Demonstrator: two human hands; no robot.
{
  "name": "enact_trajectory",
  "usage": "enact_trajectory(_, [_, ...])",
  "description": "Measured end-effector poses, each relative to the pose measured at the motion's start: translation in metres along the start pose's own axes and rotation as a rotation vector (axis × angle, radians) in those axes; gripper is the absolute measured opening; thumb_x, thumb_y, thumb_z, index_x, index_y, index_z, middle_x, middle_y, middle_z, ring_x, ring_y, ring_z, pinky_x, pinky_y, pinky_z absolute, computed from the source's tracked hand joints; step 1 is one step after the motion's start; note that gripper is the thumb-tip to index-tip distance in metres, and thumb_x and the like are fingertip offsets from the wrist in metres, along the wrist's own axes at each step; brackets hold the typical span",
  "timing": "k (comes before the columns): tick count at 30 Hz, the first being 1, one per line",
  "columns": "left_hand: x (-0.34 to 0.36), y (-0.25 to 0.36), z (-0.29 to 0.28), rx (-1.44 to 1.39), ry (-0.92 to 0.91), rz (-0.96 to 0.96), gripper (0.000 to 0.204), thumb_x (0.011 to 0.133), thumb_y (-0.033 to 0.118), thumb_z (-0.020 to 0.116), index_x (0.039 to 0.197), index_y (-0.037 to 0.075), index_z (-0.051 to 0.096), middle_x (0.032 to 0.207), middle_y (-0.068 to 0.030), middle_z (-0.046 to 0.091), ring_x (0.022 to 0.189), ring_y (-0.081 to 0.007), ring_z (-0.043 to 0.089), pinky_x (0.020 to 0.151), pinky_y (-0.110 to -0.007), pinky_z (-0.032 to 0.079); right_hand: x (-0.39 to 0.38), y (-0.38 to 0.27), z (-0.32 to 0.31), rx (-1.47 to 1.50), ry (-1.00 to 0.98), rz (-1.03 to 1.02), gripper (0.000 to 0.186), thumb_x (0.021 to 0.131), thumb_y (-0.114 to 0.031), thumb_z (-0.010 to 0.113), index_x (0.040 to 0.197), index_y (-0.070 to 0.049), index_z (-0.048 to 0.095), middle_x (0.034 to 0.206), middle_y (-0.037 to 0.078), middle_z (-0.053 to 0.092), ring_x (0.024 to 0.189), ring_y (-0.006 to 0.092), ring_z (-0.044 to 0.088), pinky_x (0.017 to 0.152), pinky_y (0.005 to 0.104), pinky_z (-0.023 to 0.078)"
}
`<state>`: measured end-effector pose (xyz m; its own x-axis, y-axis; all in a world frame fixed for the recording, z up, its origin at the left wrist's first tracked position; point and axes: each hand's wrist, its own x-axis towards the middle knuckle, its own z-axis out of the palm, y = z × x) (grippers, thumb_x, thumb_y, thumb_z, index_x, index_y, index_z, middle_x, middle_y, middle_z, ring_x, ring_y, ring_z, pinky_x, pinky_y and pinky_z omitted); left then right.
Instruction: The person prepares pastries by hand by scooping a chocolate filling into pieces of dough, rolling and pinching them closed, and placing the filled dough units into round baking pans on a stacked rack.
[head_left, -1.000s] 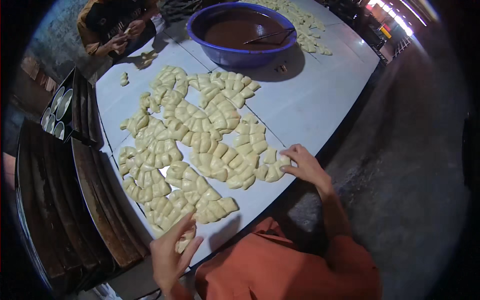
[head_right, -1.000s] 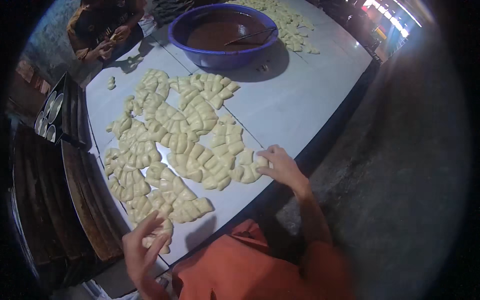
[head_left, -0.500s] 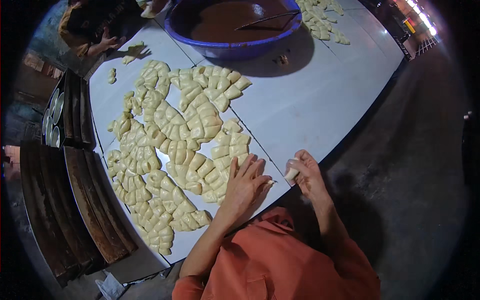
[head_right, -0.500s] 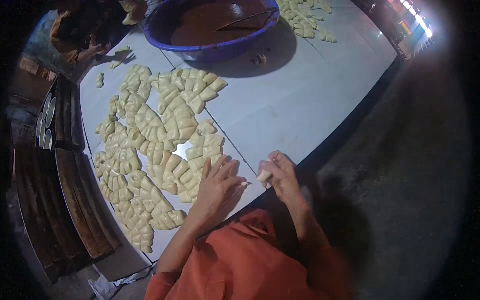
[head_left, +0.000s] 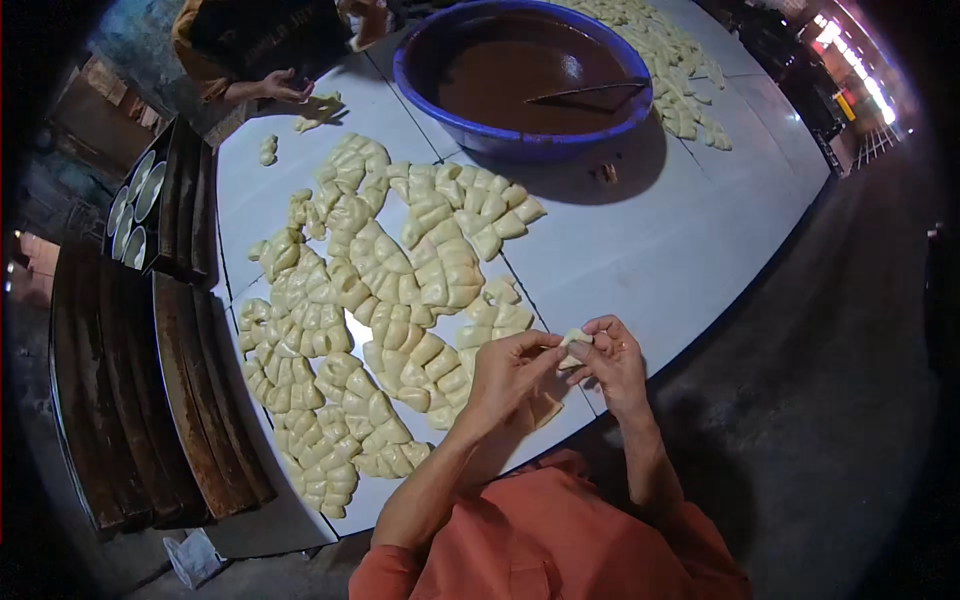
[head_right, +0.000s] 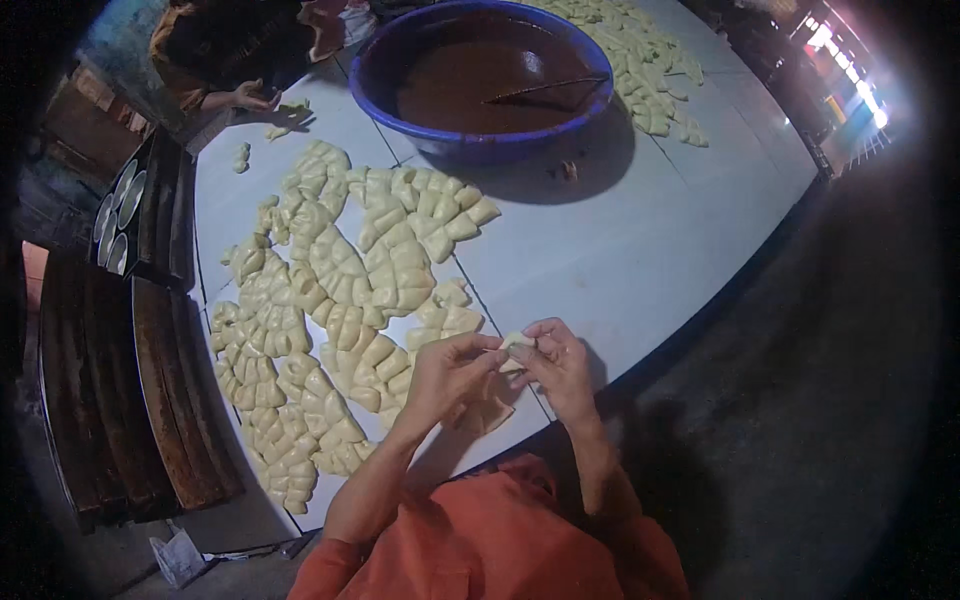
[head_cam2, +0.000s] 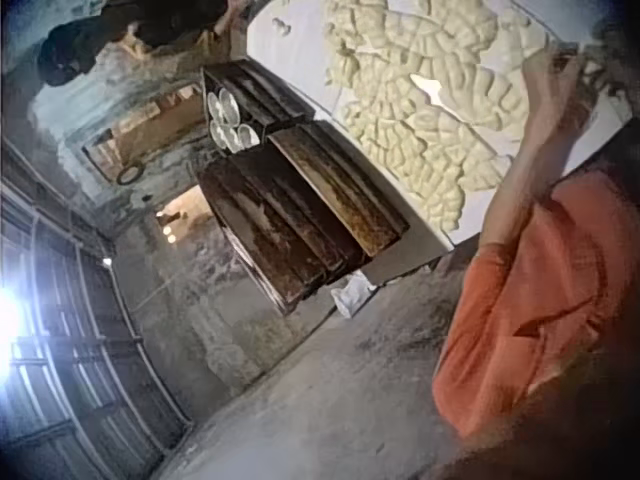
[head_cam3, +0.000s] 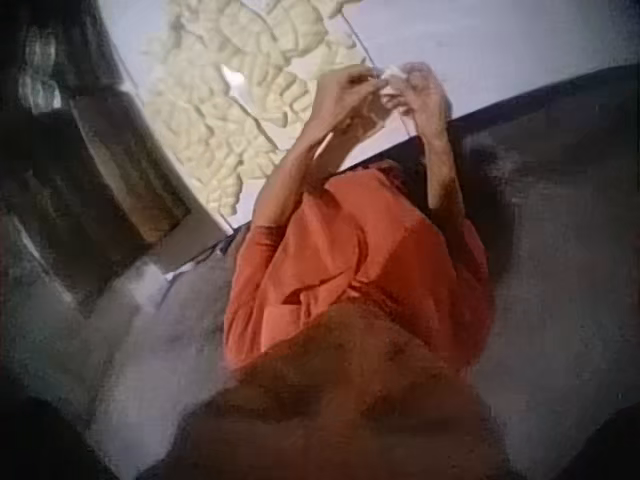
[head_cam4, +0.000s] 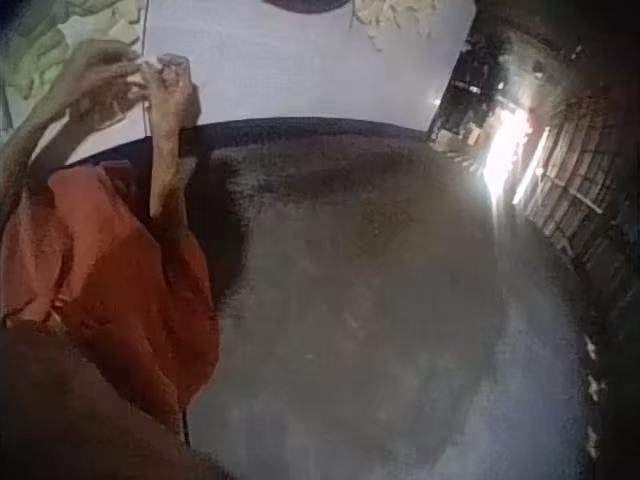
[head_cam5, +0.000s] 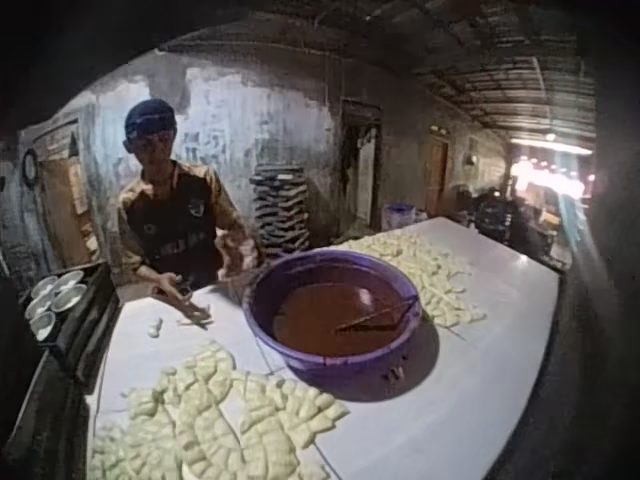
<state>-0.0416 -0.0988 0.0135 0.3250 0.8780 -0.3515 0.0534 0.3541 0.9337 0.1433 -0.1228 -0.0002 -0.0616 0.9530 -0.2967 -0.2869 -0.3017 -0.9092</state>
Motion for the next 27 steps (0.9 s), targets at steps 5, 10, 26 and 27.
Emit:
enact_trajectory(5, [0.007,0.008,-0.005,0.066,0.058,0.053,0.029,0.090,0.018,0.069,0.111,-0.002,0.066,0.093,-0.0077,0.071,0.084,-0.0131,0.065,0.075,-0.027,0.052,0.017,0.014,0.005,-0.289,0.117,-0.325,0.026,0.087,0.005,0.064,0.109,0.000,0.051,0.111,0.010,0.057,0.094,0.0141,0.059,0.079,0.0269,0.051])
enact_trajectory(10, [0.039,0.028,0.012,0.258,0.356,0.656,0.043,0.090,0.022,0.069,0.124,0.000,0.059,0.118,-0.0210,0.064,0.104,-0.0269,0.066,0.084,-0.034,0.053,0.025,-0.032,0.034,-0.104,0.088,-0.353,0.034,0.083,0.008,0.062,0.115,0.001,0.052,0.100,0.005,0.057,0.093,0.0133,0.058,0.082,0.0257,0.049])
enact_trajectory(26, [0.091,0.034,0.001,-0.566,0.211,0.193,0.046,0.095,0.007,0.061,0.137,0.001,0.046,0.124,-0.0140,0.057,0.098,-0.0159,0.065,0.078,-0.029,0.058,0.246,-0.169,0.035,-0.414,-0.143,-0.379,0.015,0.092,-0.018,0.061,0.099,-0.005,0.059,0.079,0.006,0.062,0.074,0.0125,0.061,0.066,0.0270,0.047])
enact_trajectory(27, [0.090,0.027,-0.010,-0.485,0.231,0.190,0.041,0.095,0.009,0.061,0.134,0.000,0.050,0.119,-0.0125,0.060,0.096,-0.0153,0.065,0.078,-0.028,0.056,0.266,-0.174,0.037,-0.410,-0.150,-0.377,0.015,0.092,-0.018,0.061,0.099,-0.005,0.059,0.079,0.006,0.062,0.074,0.0125,0.061,0.066,0.0270,0.047])
